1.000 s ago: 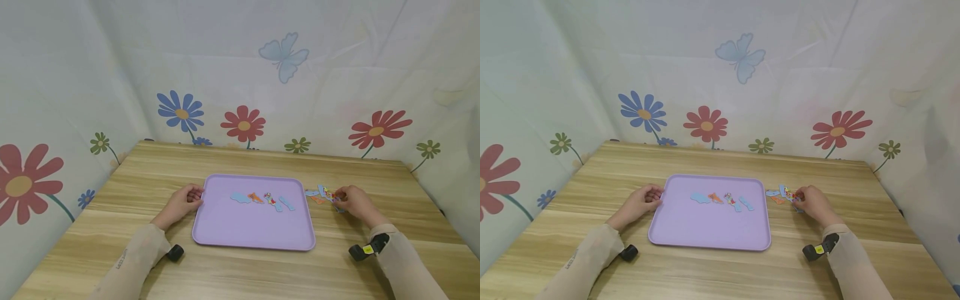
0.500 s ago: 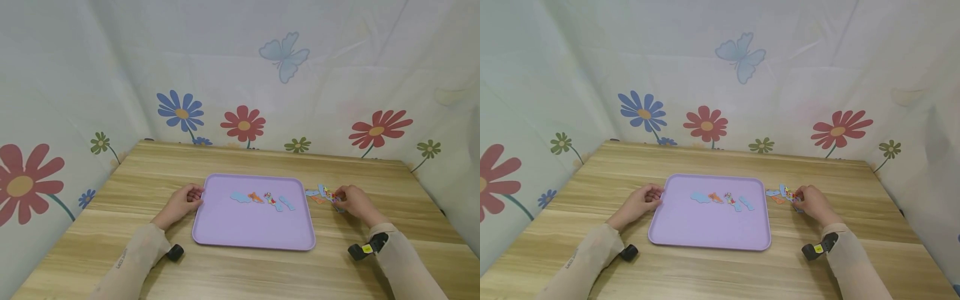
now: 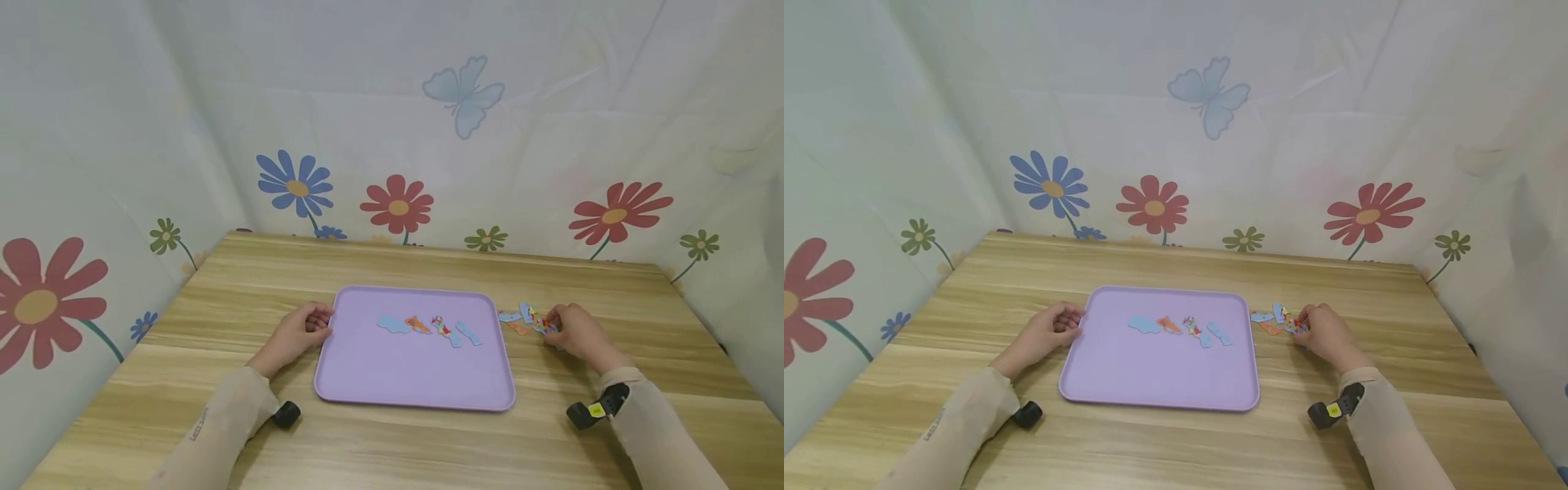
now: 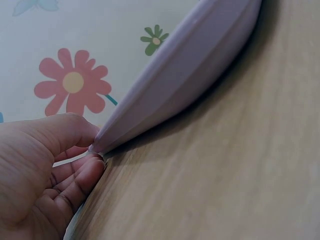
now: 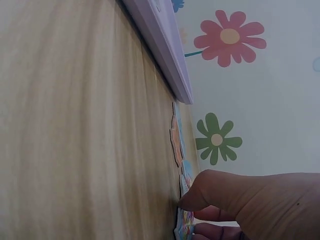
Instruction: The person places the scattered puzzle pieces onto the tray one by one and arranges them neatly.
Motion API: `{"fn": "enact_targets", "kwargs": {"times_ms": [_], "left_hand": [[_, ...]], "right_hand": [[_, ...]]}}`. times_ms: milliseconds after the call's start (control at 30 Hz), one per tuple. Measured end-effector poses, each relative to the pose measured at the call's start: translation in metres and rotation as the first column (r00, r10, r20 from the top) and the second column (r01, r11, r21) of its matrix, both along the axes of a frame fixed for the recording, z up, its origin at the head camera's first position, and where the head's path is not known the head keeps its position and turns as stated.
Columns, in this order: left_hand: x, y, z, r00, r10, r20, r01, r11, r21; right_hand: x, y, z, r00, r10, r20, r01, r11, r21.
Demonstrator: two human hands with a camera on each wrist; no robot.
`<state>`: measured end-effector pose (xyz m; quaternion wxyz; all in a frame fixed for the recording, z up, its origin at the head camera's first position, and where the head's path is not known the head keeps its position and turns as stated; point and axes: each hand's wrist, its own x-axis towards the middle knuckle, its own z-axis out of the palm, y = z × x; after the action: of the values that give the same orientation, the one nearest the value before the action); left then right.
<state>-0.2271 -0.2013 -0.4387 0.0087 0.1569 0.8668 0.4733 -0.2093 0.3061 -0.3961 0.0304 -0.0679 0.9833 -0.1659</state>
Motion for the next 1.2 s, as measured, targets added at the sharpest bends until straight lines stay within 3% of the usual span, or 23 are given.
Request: {"fn": "enact_targets", "kwargs": {"times_ms": [400, 800, 1200], "left_hand": [[0.003, 0.002, 0.001, 1.0, 0.01, 0.009, -0.01, 1.0, -0.004], [0.003, 0.002, 0.003, 1.0, 0.006, 0.016, -0.006, 1.0, -0.013], [0.004, 0.002, 0.004, 1.0, 0.009, 0.007, -0.008, 1.0, -0.011]], "right_hand": [[0.004, -0.001, 0.0, 1.0, -0.019, -0.01, 0.019, 1.0, -0.012], [0.009, -0.01, 0.011, 0.999, -0.014, -0.05, 0.011, 0.998, -0.063], [0.011, -0.04, 0.022, 0.987, 0.093, -0.135, -0.107, 0.989, -0.106]]}}
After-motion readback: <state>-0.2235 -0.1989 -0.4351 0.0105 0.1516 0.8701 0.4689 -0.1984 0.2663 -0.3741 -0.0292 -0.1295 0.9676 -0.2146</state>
